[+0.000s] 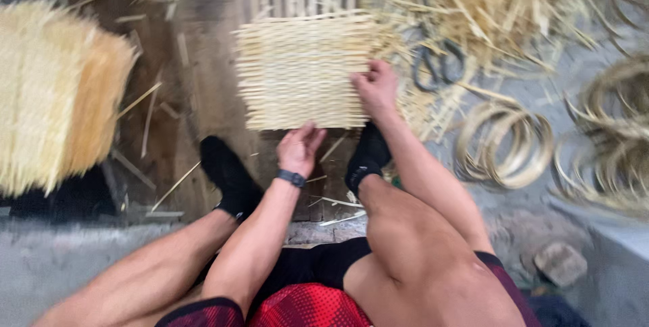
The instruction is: The person weaves bamboo strips into a flat base, attaches a circular bamboo hoop, and trims the excess strips using shears.
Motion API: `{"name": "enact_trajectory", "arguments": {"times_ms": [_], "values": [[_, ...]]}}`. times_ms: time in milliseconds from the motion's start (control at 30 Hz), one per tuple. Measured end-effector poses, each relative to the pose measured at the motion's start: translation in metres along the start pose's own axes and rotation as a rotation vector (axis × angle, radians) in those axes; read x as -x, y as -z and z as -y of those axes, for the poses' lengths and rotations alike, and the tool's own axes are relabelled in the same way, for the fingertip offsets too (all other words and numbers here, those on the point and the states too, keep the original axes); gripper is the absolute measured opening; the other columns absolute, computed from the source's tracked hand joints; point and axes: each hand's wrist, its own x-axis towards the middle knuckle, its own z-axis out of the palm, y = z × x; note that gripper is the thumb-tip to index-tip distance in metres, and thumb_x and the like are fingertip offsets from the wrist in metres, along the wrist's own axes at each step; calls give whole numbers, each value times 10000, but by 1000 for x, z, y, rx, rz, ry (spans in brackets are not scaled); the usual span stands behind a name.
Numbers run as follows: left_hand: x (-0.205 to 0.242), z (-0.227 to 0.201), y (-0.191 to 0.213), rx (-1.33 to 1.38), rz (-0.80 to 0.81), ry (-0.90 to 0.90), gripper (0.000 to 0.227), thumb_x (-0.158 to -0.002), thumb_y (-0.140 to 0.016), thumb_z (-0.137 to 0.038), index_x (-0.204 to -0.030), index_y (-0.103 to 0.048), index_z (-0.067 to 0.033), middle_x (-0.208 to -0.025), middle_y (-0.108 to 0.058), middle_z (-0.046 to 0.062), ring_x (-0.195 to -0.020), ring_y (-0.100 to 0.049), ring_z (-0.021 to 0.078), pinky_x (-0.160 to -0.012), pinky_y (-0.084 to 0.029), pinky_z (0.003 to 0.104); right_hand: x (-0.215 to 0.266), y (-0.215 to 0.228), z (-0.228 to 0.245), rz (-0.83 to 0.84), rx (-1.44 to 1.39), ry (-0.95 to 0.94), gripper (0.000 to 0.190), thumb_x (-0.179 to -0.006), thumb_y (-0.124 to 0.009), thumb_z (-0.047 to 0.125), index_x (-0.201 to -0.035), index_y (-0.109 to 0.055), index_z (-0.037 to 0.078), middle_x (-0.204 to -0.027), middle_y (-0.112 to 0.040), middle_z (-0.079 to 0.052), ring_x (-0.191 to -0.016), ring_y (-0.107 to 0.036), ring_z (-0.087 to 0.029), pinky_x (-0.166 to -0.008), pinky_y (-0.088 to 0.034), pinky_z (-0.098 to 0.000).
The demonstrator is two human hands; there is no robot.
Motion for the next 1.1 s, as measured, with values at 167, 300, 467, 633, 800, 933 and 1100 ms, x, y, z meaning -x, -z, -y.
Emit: {"name": "enact_trajectory", "arguments": {"times_ms": [167,300,467,633,800,933,1100], "values": [[1,-10,-2,-58,76,23,108,-886,-724,-17,-987,-687,-2,-951,-721,116,-902,-712,249,-889,-621,431,21,27,10,-156,44,16,527,-841,-820,103,-1274,-536,7,-947,-671,-74,-810,-640,-131,-714,-563,-281],[16,-15,-7,-53,136,58,133,-896,-734,-46,-986,-645,-3,-952,-720,108,-917,-731,266,-903,-635,429,53,137,16,-451,222,219,310,-908,-773,62,-1191,-646,52,-984,-660,-30,-864,-644,-113,-785,-574,-273],[23,-5,-1,-231,104,186,272,-880,-747,-42,-1106,-609,-103,-958,-722,67,-891,-727,233,-824,-621,407,112,274,-8,-787,911,151,332,-788,-876,148,-988,-656,1,-937,-646,-135,-864,-606,-251,-771,-501,-384],[28,10,7,-416,152,247,312,-863,-768,-51,-1143,-636,-82,-965,-731,76,-867,-719,211,-760,-615,359,143,299,-43,-588,678,-149,215,-885,-808,199,-1021,-711,63,-868,-745,-85,-783,-723,-217,-750,-571,-337],[45,6,-8,-850,244,341,338,-838,-793,-87,-1155,-678,-67,-945,-748,54,-814,-695,156,-693,-579,316,155,288,11,-792,830,-118,83,-959,-719,112,-1020,-696,60,-827,-744,-91,-727,-700,-209,-670,-537,-372],[73,-5,-52,-1227,426,72,296,-896,-803,-180,-1132,-756,-7,-927,-763,81,-774,-658,130,-682,-544,276,165,265,91,-848,990,216,59,-918,-793,71,-898,-744,45,-872,-720,-114,-776,-671,-206,-692,-532,-368],[139,-17,-145,-1014,838,-819,377,-1043,-675,-182,-1359,-649,21,-1244,-727,97,-1113,-690,153,-968,-540,270,160,166,175,-344,357,440,28,-933,-775,51,-937,-801,60,-846,-735,-44,-804,-615,-126,-742,-508,-286]]}}
